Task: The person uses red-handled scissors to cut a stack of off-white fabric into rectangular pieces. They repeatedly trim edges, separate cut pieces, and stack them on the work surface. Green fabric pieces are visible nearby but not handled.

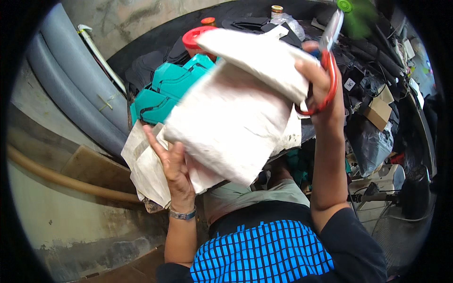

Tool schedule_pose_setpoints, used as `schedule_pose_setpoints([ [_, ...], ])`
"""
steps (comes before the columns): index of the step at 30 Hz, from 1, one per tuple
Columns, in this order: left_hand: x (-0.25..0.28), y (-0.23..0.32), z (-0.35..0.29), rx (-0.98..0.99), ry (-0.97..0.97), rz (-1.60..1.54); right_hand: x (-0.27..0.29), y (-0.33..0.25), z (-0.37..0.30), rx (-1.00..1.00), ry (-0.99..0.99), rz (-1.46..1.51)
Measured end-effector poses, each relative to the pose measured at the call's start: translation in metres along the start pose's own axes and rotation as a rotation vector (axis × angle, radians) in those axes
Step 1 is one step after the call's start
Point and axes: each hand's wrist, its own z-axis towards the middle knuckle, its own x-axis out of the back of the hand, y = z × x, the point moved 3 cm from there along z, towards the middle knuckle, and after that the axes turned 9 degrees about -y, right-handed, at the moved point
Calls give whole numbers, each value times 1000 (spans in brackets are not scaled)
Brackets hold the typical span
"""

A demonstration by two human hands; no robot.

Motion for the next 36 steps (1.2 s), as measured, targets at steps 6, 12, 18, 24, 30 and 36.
schedule_pose_setpoints([
  [6,11,-23,-20,201,-95,310,33,43,-47,-166,38,-1226],
  [12,1,-18,18,123,-284,1057,25,42,-81,146,-80,-1483],
  [18,-13,-37,73,129,-761,1159,21,74,-77,13,-262,-1326],
  [24,-3,1,98,413,-804,1138,72,37,-31,183,133,-1163],
  [30,-6,54,100,426,-573,682,120,17,19,211,317,-1143],
  [36,-45,123,76,-953,-283,1483,147,54,76,586,245,-438],
])
